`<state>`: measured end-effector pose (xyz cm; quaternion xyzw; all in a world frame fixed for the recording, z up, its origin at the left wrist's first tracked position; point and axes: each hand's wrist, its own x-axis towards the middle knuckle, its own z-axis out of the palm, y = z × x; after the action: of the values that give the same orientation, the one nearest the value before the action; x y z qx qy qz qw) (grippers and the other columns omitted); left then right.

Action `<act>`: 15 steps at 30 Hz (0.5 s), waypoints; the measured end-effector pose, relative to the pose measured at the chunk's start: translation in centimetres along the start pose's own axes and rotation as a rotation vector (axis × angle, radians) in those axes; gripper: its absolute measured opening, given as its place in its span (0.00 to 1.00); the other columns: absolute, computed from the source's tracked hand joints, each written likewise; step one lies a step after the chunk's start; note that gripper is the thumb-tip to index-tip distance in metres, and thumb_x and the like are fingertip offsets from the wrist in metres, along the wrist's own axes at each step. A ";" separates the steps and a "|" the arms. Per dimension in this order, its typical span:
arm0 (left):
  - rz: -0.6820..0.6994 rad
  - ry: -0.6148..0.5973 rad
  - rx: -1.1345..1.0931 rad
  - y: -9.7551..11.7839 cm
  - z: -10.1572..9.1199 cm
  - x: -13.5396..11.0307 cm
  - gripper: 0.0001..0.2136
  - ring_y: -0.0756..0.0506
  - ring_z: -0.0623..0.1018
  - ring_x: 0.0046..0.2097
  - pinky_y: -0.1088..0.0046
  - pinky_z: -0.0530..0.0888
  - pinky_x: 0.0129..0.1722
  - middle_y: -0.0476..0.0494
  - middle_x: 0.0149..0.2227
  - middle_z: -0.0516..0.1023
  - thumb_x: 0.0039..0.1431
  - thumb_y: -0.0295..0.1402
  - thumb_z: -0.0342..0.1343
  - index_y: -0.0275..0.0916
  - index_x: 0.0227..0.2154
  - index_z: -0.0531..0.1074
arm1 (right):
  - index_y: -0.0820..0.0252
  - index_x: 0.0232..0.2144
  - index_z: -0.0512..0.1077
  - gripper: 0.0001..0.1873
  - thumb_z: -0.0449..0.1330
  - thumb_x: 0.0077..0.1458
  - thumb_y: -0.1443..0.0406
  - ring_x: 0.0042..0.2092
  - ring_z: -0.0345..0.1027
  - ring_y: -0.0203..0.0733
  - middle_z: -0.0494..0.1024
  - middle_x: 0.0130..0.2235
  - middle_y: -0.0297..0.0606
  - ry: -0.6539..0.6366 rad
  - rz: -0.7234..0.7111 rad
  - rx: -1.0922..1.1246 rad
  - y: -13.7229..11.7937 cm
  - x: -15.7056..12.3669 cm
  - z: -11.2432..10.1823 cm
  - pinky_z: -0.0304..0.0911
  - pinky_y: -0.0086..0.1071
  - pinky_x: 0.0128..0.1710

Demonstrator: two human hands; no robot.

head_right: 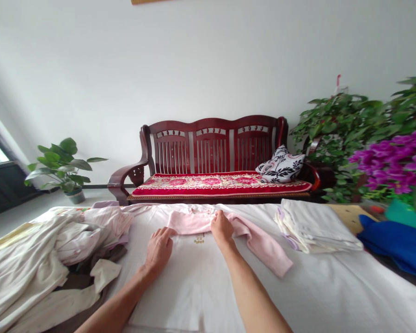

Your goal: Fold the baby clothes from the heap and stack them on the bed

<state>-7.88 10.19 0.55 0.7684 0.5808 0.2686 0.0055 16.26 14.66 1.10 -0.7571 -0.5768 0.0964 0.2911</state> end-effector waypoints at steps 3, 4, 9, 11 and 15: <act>-0.139 0.009 -0.032 -0.2 0.3 1.3 0.18 0.42 0.76 0.51 0.66 0.69 0.52 0.39 0.51 0.77 0.63 0.25 0.44 0.40 0.51 0.73 | 0.59 0.53 0.70 0.21 0.45 0.63 0.67 0.40 0.72 0.48 0.79 0.43 0.47 0.038 -0.011 -0.071 -0.1 -0.4 -0.3 0.60 0.38 0.37; -0.172 -0.019 -0.040 -0.3 0.5 1.7 0.18 0.41 0.76 0.51 0.65 0.68 0.53 0.38 0.53 0.77 0.65 0.28 0.44 0.39 0.53 0.72 | 0.60 0.53 0.70 0.21 0.46 0.63 0.68 0.40 0.73 0.48 0.79 0.43 0.47 0.053 -0.036 -0.102 -0.1 -0.6 -0.4 0.60 0.38 0.37; -0.286 -0.107 -0.246 -1.6 1.4 3.2 0.13 0.40 0.76 0.51 0.66 0.67 0.53 0.38 0.47 0.80 0.63 0.33 0.49 0.39 0.41 0.79 | 0.60 0.52 0.73 0.21 0.47 0.62 0.72 0.52 0.68 0.52 0.77 0.50 0.50 0.114 -0.219 -0.168 -0.6 -1.8 -0.9 0.59 0.40 0.51; -0.353 -0.089 -0.311 -2.5 1.7 4.3 0.14 0.40 0.78 0.48 0.67 0.69 0.50 0.38 0.45 0.81 0.64 0.33 0.47 0.37 0.41 0.78 | 0.57 0.53 0.73 0.21 0.48 0.62 0.71 0.57 0.64 0.49 0.75 0.54 0.46 0.098 -0.353 -0.157 -1.0 -2.5 -0.4 0.57 0.39 0.58; -0.517 -0.032 -0.409 -4.3 2.2 7.3 0.16 0.41 0.80 0.41 0.70 0.71 0.40 0.38 0.38 0.82 0.62 0.32 0.49 0.33 0.49 0.74 | 0.57 0.57 0.71 0.22 0.51 0.63 0.67 0.63 0.59 0.48 0.71 0.61 0.43 -0.012 -0.598 -0.124 -1.2 -4.2 1.4 0.49 0.41 0.65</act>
<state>-9.50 18.81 0.30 0.5828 0.6905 0.3572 0.2366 13.26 11.39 -0.15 -0.5694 -0.7807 -0.0245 0.2564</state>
